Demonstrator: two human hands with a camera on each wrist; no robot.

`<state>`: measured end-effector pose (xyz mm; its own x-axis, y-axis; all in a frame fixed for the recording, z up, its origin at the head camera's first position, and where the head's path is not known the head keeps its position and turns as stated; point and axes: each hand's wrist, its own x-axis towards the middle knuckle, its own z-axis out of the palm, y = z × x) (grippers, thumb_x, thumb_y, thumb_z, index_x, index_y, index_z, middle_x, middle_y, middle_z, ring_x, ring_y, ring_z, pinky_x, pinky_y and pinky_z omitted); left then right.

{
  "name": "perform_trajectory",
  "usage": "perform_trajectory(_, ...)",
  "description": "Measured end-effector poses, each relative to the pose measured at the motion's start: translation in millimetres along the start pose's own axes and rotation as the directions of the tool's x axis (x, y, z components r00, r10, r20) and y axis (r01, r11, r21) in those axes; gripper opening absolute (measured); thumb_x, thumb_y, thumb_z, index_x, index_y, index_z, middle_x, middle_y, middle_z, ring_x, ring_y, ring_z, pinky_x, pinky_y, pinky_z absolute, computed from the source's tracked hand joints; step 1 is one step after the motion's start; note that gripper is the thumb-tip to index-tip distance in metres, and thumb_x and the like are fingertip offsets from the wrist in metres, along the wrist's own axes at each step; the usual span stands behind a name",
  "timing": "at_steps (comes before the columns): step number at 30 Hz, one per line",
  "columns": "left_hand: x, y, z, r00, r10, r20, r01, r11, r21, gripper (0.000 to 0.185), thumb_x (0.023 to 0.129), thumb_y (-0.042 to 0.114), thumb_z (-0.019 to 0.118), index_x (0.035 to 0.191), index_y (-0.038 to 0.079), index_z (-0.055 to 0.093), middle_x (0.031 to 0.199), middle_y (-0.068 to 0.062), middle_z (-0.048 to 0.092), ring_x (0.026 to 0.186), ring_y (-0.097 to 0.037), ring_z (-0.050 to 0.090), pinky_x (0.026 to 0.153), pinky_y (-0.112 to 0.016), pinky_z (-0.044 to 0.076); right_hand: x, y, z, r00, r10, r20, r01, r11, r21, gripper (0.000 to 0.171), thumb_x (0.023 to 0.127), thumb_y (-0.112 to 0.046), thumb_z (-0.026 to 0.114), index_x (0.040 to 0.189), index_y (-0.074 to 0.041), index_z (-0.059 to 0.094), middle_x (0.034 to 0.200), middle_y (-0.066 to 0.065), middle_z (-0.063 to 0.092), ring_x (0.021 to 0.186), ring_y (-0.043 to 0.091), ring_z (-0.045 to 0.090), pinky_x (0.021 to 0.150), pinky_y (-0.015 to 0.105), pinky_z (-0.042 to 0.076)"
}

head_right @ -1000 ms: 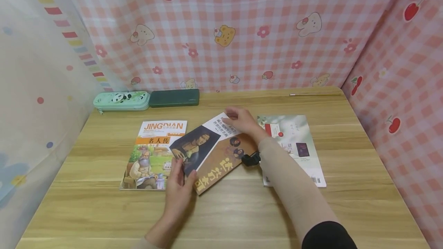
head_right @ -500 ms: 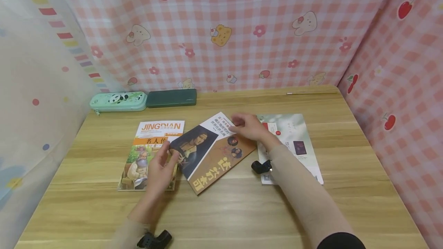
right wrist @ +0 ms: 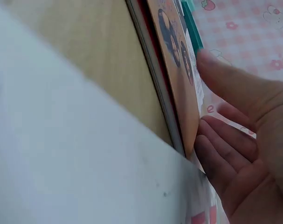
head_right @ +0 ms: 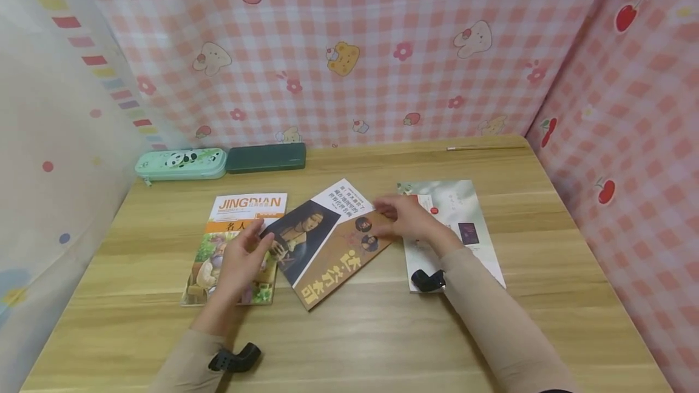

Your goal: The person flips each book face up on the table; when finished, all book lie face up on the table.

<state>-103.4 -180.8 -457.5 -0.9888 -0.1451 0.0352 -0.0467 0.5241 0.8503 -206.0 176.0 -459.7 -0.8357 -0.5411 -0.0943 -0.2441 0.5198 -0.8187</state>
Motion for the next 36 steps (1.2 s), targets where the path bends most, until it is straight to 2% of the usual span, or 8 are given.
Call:
perform_trajectory(3,1.6,-0.1,-1.5,1.000,-0.008,0.021,0.007,1.000,0.013,0.056,0.100,0.030,0.065,0.147,0.004,0.051,0.134,-0.016,0.062,0.102,-0.026,0.056,0.081,-0.036,0.048,-4.9,-1.1,-0.5,0.999,-0.033,0.032,0.035,0.998,-0.045,0.081,0.071,-0.016,0.093,0.141,0.003,0.054,0.142,0.020,0.056,0.133,0.035,0.052,0.116,0.047,0.039)
perform_trajectory(8,3.0,1.7,-2.6,0.999,-0.028,0.031,0.027,0.999,0.031,0.056,0.100,0.031,0.065,0.147,0.005,0.051,0.128,-0.016,0.064,0.096,-0.025,0.056,0.074,-0.034,0.049,-6.4,-4.1,-1.3,0.993,-0.094,0.065,0.106,0.973,-0.205,0.091,0.060,-0.018,0.098,0.140,-0.003,0.057,0.145,0.015,0.053,0.136,0.034,0.046,0.116,0.050,0.037)
perform_trajectory(11,2.3,0.9,-2.2,0.999,-0.032,0.022,0.031,0.999,0.038,0.056,0.099,0.030,0.067,0.146,0.004,0.053,0.128,-0.017,0.064,0.101,-0.028,0.059,0.081,-0.039,0.052,-4.6,-5.1,0.2,0.994,-0.088,0.066,0.103,0.958,-0.267,0.090,0.061,-0.016,0.098,0.140,-0.005,0.057,0.146,0.015,0.053,0.137,0.034,0.045,0.116,0.050,0.038)
perform_trajectory(13,1.5,-0.3,-2.1,0.999,-0.028,0.023,0.027,0.999,0.045,0.055,0.098,0.029,0.067,0.145,0.003,0.054,0.133,-0.019,0.062,0.113,-0.032,0.060,0.094,-0.045,0.052,-4.0,-5.1,0.3,0.996,-0.078,0.049,0.089,0.955,-0.283,0.086,0.064,-0.014,0.096,0.140,-0.004,0.057,0.145,0.015,0.054,0.136,0.034,0.046,0.115,0.050,0.039)
perform_trajectory(18,-4.1,-1.1,-3.1,0.999,-0.017,0.044,0.014,0.998,0.069,0.053,0.098,0.027,0.068,0.140,-0.002,0.057,0.139,-0.021,0.059,0.131,-0.035,0.053,0.113,-0.050,0.041,-3.4,-3.0,-1.5,0.997,-0.081,-0.014,0.073,0.951,-0.300,0.072,0.077,-0.007,0.088,0.140,0.000,0.056,0.141,0.017,0.057,0.132,0.035,0.051,0.113,0.050,0.041)
perform_trajectory(27,-25.5,8.9,-1.0,0.992,-0.053,0.117,0.044,0.996,0.077,0.052,0.098,0.029,0.068,0.138,-0.002,0.058,0.129,-0.020,0.066,0.113,-0.031,0.065,0.097,-0.044,0.055,0.0,-0.8,-2.8,0.994,-0.089,-0.061,0.070,0.962,-0.265,0.048,0.097,-0.006,0.065,0.143,-0.002,0.054,0.142,0.018,0.056,0.131,0.036,0.052,0.112,0.052,0.043)
perform_trajectory(31,-33.7,11.7,2.7,0.991,-0.035,0.130,0.025,0.997,0.074,0.050,0.096,0.026,0.071,0.136,-0.002,0.060,0.118,-0.016,0.071,0.095,-0.024,0.067,0.085,-0.039,0.059,3.7,0.0,-3.0,0.993,-0.105,-0.048,0.088,0.955,-0.282,0.051,0.097,-0.016,0.070,0.143,-0.001,0.054,0.142,0.019,0.056,0.131,0.036,0.052,0.113,0.052,0.041)
perform_trajectory(36,-42.6,13.5,6.7,0.993,-0.009,0.121,0.006,1.000,0.028,0.046,0.096,0.021,0.071,0.134,-0.003,0.061,0.116,-0.015,0.072,0.096,-0.025,0.070,0.087,-0.037,0.060,11.5,4.4,-4.3,0.991,-0.132,-0.034,0.114,0.942,-0.317,0.054,0.092,-0.011,0.076,0.141,-0.002,0.056,0.140,0.019,0.057,0.125,0.035,0.054,0.106,0.052,0.046)
